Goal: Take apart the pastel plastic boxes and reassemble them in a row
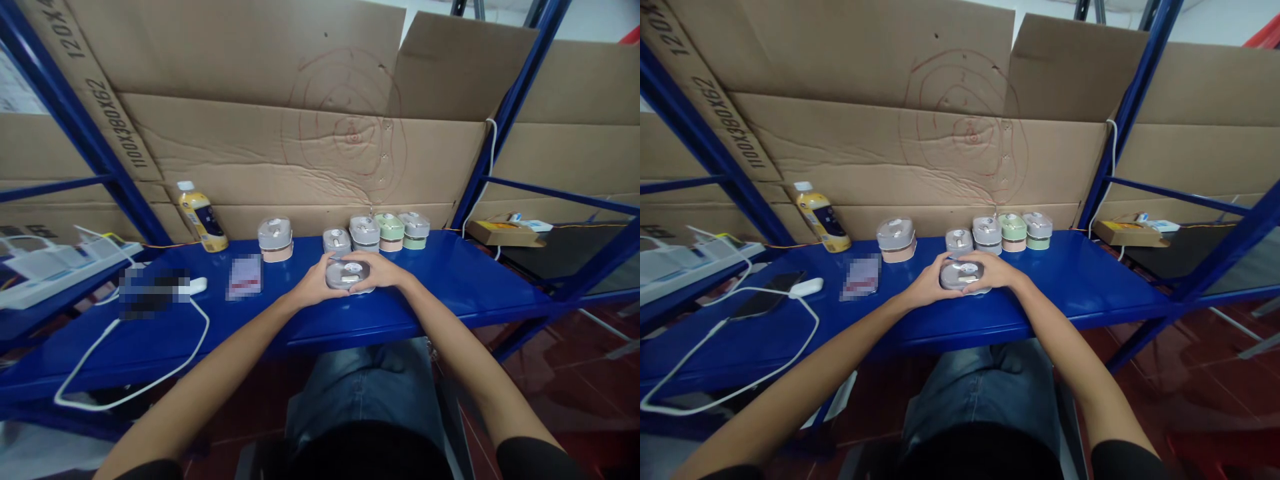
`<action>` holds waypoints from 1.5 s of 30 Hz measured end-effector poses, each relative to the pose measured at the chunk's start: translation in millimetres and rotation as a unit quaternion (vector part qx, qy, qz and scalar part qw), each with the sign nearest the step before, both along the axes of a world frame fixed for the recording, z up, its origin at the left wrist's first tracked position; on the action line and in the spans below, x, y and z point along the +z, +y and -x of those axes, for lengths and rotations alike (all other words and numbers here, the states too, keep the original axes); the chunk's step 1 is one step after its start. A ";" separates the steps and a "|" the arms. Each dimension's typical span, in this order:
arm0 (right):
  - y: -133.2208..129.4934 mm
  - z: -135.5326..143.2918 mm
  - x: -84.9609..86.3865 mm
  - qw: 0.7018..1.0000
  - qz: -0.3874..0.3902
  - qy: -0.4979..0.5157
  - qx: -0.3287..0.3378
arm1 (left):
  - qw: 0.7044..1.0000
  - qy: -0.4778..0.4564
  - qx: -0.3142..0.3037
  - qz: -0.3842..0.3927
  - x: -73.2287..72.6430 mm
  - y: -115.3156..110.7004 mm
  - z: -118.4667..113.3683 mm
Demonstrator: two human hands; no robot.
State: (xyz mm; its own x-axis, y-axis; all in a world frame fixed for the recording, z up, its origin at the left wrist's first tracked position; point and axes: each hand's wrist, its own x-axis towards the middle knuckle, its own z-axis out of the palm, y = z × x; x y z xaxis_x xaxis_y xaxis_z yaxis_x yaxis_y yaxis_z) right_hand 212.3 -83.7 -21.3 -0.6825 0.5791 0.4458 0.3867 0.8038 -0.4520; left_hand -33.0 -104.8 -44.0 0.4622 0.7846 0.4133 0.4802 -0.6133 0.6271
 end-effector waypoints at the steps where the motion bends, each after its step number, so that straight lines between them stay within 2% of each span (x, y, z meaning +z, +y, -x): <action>1: 0.3 -0.2 -0.7 1.000 0.004 0.000 -0.001 | 1.000 0.002 0.000 -0.003 0.5 -0.2 0.2; 7: 0.5 0.2 -3.0 0.999 0.032 -0.003 -0.005 | 1.000 0.011 -0.009 -0.026 1.3 -0.7 2.2; 19: -2.8 5.2 5.3 1.000 -0.009 -0.020 -0.001 | 1.000 0.021 0.020 0.012 3.3 -1.8 4.1; 27: -4.0 7.3 9.5 0.999 -0.015 -0.042 -0.007 | 0.999 0.024 0.017 0.018 4.9 -3.8 3.7; 36: -2.8 3.6 -1.0 0.999 0.020 -0.008 0.025 | 0.999 0.050 0.000 -0.015 8.2 -5.2 6.9; 40: -3.7 8.7 -4.5 1.000 0.023 0.002 0.020 | 0.996 0.088 -0.007 -0.033 9.2 -27.0 22.0; 43: -5.0 19.5 -8.2 1.000 0.010 0.008 -0.022 | 0.989 0.125 0.062 -0.046 6.9 -57.2 38.8; 45: -6.9 29.2 -11.5 0.998 0.000 0.010 -0.055 | 0.977 0.156 0.115 -0.089 5.3 -74.6 48.3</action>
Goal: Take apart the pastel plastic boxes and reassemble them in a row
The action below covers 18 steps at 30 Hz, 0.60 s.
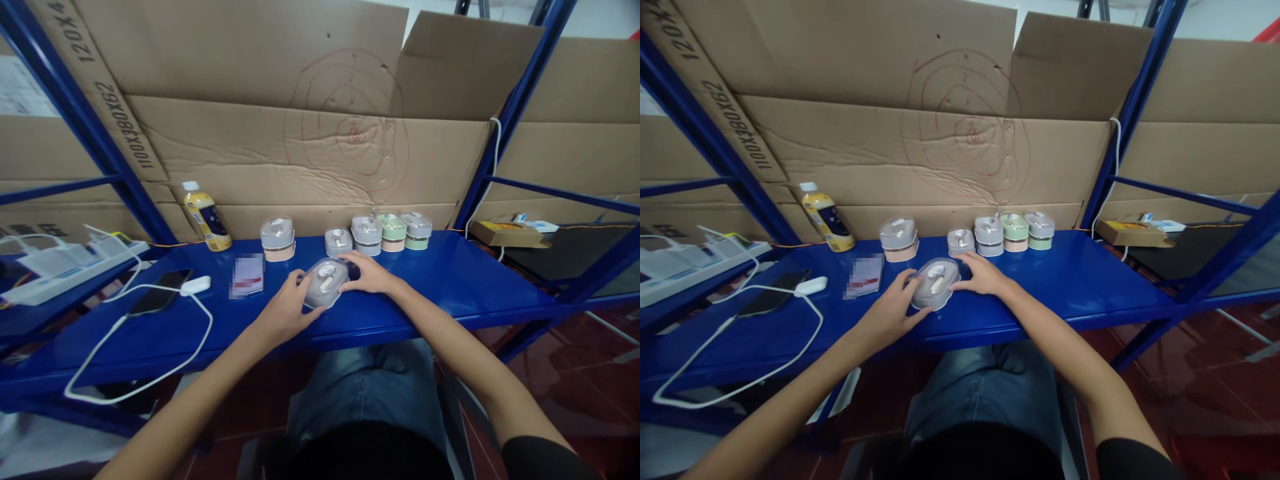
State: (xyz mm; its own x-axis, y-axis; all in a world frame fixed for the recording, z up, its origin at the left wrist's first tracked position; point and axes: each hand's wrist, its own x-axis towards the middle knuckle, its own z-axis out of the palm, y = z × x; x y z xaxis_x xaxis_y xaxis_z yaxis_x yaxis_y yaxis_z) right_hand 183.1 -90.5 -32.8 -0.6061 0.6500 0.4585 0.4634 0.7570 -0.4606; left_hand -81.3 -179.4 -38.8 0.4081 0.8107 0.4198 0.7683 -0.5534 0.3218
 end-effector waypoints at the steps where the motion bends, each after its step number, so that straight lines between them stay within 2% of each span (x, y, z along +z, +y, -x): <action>1: -1.2 4.9 -1.5 1.000 -0.007 -0.003 -0.020 | 0.999 0.016 0.016 -0.032 -0.2 -5.9 3.3; 3: -3.6 12.7 -3.9 0.997 -0.027 -0.017 -0.065 | 0.995 0.052 0.018 -0.079 0.8 -9.9 6.2; 6: -4.6 14.2 -5.5 0.991 -0.051 -0.037 -0.117 | 0.990 0.096 0.008 -0.105 5.5 3.5 3.0; 8: -2.5 8.2 -5.6 0.989 -0.048 -0.027 -0.139 | 0.986 0.127 0.029 -0.106 9.9 22.2 -1.5; 13: 5.6 -8.2 -4.7 0.985 -0.033 0.011 -0.170 | 0.963 0.222 0.139 -0.070 22.5 78.3 -13.3; 18: 7.5 -8.6 -3.9 0.986 -0.031 0.019 -0.162 | 0.967 0.202 0.149 -0.031 30.4 122.8 -24.4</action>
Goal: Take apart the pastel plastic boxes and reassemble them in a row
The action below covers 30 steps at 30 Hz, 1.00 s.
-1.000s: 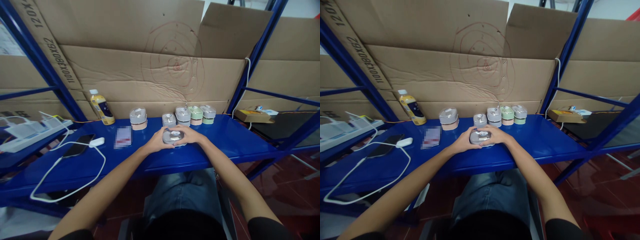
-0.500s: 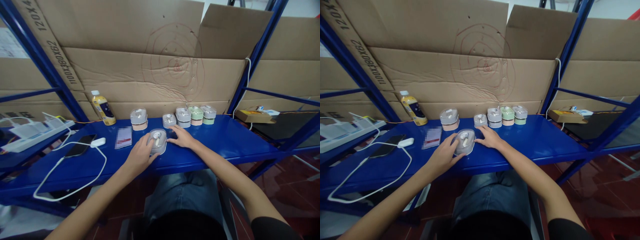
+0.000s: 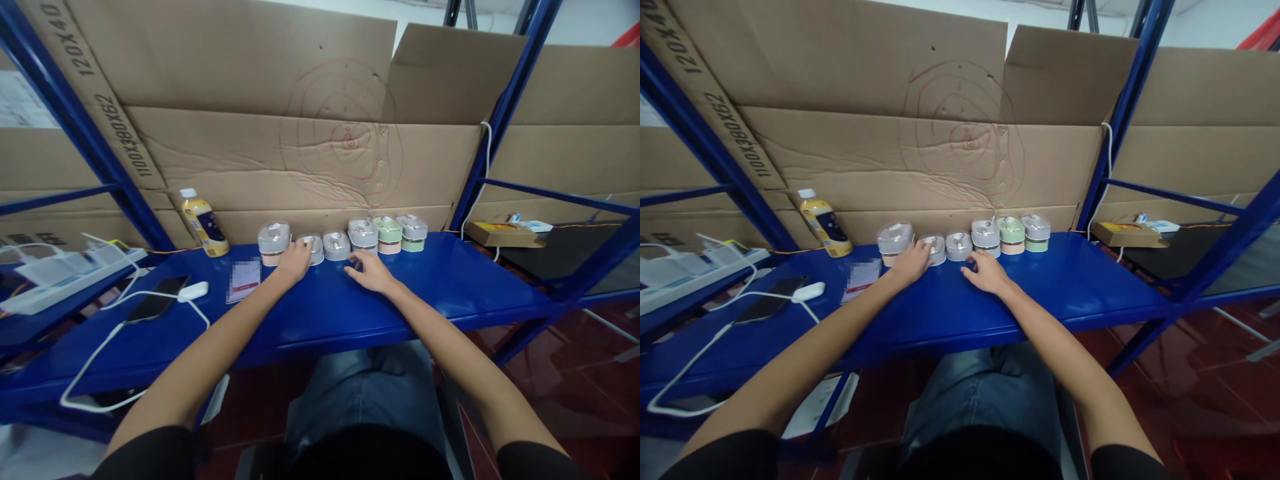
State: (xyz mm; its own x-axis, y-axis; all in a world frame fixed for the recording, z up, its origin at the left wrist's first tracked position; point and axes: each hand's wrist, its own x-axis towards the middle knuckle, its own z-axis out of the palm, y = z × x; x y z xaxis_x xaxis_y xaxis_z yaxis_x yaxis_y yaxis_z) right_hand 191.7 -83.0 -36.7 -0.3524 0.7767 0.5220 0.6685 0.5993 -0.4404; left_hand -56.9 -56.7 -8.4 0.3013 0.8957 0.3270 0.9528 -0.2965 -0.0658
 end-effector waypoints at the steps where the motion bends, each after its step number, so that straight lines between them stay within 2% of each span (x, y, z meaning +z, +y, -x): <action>1: 0.0 0.2 0.2 1.000 0.000 0.000 0.002 | 1.000 -0.005 -0.001 0.002 1.1 5.7 -1.4; 4: 0.1 -0.4 0.6 1.000 0.004 0.004 0.002 | 1.000 -0.007 -0.014 -0.010 6.5 14.0 -1.0; 7: 0.6 -1.4 0.6 1.000 0.004 0.006 0.002 | 0.996 -0.041 -0.007 -0.074 16.1 13.5 6.9; 8: 0.8 -1.5 0.6 1.000 0.004 0.006 0.003 | 0.992 -0.062 0.026 -0.104 19.5 13.7 10.7; 10: 0.8 -1.3 0.6 1.000 0.006 0.008 0.004 | 0.975 -0.104 0.138 -0.142 25.0 17.3 19.3; 12: 0.4 -1.0 0.9 1.000 0.010 0.009 0.005 | 0.951 -0.133 0.248 -0.126 27.5 26.5 28.0; 13: 0.1 -1.0 1.3 1.000 0.010 0.009 0.005 | 0.944 -0.144 0.280 -0.101 27.6 32.3 32.0; 16: -0.9 -1.6 2.8 1.000 0.006 0.009 0.000 | 0.932 -0.186 0.308 -0.044 27.3 46.9 41.0; 19: -0.7 -2.9 4.9 1.000 0.002 0.017 -0.006 | 0.933 -0.198 0.292 -0.065 31.4 43.3 42.9; 22: -0.1 -6.0 8.9 0.999 -0.014 0.050 -0.017 | 0.944 -0.190 0.243 -0.121 38.9 17.7 35.8; 24: -0.8 -9.9 13.2 0.994 -0.045 0.097 -0.030 | 0.959 -0.193 0.161 -0.133 40.2 -4.6 26.2; 27: -4.9 -17.9 20.4 0.986 -0.093 0.137 -0.005 | 0.974 -0.207 -0.059 -0.077 29.9 -31.6 7.3; 29: -8.7 -22.2 23.5 0.989 -0.094 0.103 0.051 | 0.957 -0.219 -0.192 0.001 16.8 -41.5 -5.7; 30: -10.5 -23.3 24.1 0.991 -0.082 0.072 0.081 | 0.945 -0.219 -0.240 0.043 9.8 -44.1 -11.7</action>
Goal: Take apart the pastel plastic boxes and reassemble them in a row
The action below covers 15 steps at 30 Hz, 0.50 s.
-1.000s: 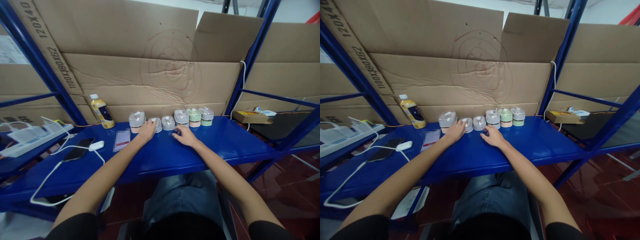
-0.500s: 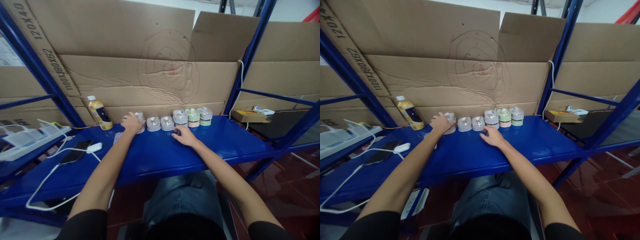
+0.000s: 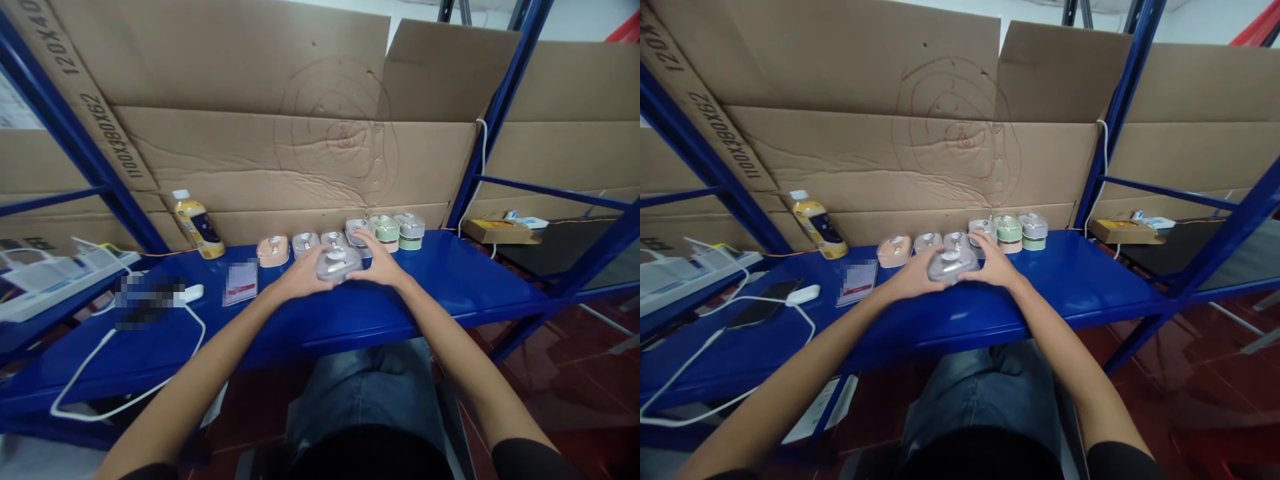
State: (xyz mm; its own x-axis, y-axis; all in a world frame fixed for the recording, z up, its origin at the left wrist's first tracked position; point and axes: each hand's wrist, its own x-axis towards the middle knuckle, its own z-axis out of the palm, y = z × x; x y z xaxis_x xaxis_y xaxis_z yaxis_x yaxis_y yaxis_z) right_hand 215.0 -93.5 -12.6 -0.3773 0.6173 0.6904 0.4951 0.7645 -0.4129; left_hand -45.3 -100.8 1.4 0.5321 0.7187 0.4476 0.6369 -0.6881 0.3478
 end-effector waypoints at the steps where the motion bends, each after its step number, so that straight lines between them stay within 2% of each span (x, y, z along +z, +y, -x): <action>1: -1.7 -0.2 -0.2 0.999 0.014 -0.036 0.024 | 0.999 0.003 -0.043 0.023 -6.7 -1.5 -5.2; 4: -5.7 4.2 -3.4 0.988 0.072 -0.121 0.068 | 0.992 -0.017 -0.101 0.067 -21.5 -2.6 -15.0; 7: -7.9 10.8 -6.7 0.983 0.095 -0.139 0.073 | 0.988 -0.054 -0.102 0.104 -28.4 -2.5 -15.3; 11: -6.3 9.3 -5.9 0.987 0.112 -0.105 0.048 | 0.984 -0.091 -0.079 0.132 -33.4 0.4 -9.0; 15: 1.6 -6.6 -0.5 0.990 0.144 -0.010 -0.004 | 0.988 -0.072 -0.084 0.106 -37.0 3.2 -4.7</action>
